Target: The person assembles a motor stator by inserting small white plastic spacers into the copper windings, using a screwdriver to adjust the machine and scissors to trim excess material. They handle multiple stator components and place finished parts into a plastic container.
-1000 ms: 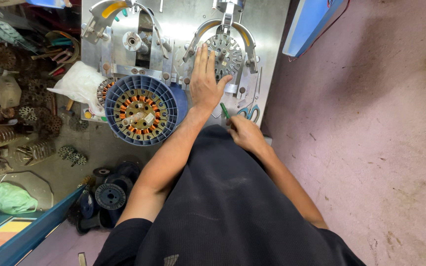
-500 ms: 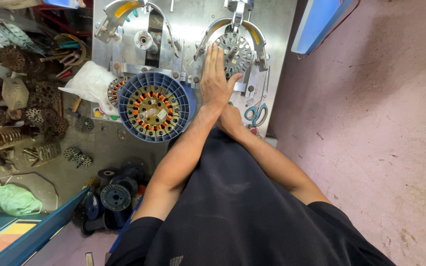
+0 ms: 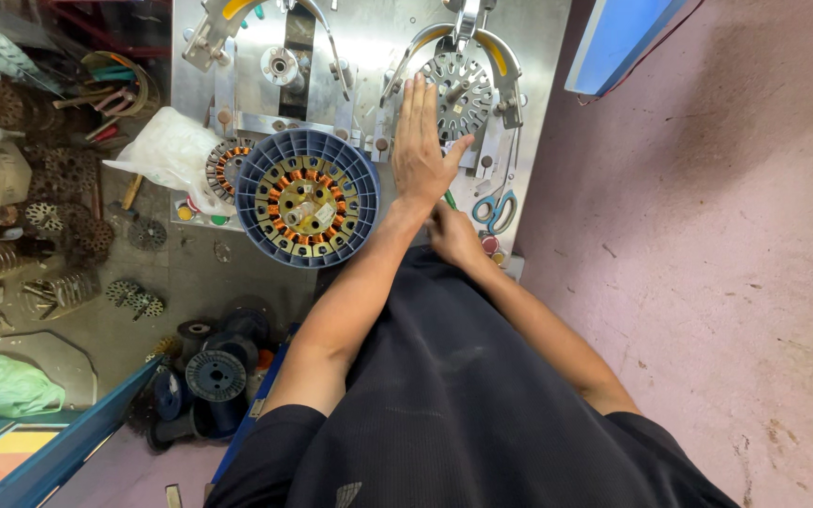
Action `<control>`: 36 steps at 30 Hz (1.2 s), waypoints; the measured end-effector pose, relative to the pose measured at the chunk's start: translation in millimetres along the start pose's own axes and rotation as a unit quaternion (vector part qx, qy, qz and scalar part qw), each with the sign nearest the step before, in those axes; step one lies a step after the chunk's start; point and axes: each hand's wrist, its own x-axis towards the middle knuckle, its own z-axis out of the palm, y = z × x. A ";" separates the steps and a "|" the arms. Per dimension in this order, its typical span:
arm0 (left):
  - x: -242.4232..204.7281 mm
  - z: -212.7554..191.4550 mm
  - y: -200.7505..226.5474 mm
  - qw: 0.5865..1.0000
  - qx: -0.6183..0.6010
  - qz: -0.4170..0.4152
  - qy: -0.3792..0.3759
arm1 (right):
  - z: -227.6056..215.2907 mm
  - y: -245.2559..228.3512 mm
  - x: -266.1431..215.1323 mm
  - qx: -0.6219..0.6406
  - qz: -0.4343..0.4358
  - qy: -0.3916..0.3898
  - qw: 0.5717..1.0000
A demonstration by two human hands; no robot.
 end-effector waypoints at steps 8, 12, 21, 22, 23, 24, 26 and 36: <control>-74.0 7.8 -13.3 0.967 -0.110 -0.229 -0.015 | -31.9 8.0 -14.9 0.341 0.169 0.015 0.925; -73.7 40.7 -44.3 0.848 -0.389 -0.340 -0.123 | -43.8 4.5 -3.0 0.350 0.148 0.026 0.925; -34.6 91.7 -77.6 0.780 -0.490 -0.386 -0.046 | -59.1 -16.0 22.9 0.425 0.118 0.127 0.888; -26.7 95.4 -80.6 0.771 -0.497 -0.397 -0.032 | -62.3 -18.4 25.3 0.433 0.108 0.130 0.886; -21.5 97.7 -82.6 0.761 -0.503 -0.408 -0.017 | -65.0 -21.5 26.7 0.399 0.108 0.144 0.899; -19.3 98.1 -84.2 0.752 -0.516 -0.410 -0.013 | -65.2 -24.4 25.9 0.366 0.107 0.159 0.911; -16.8 98.2 -85.7 0.733 -0.541 -0.413 -0.003 | -65.9 -30.6 23.8 0.333 0.109 0.183 0.918; -22.5 105.4 -91.1 0.696 -0.612 -0.373 -0.037 | -70.2 -53.3 7.6 0.289 -0.009 0.264 0.920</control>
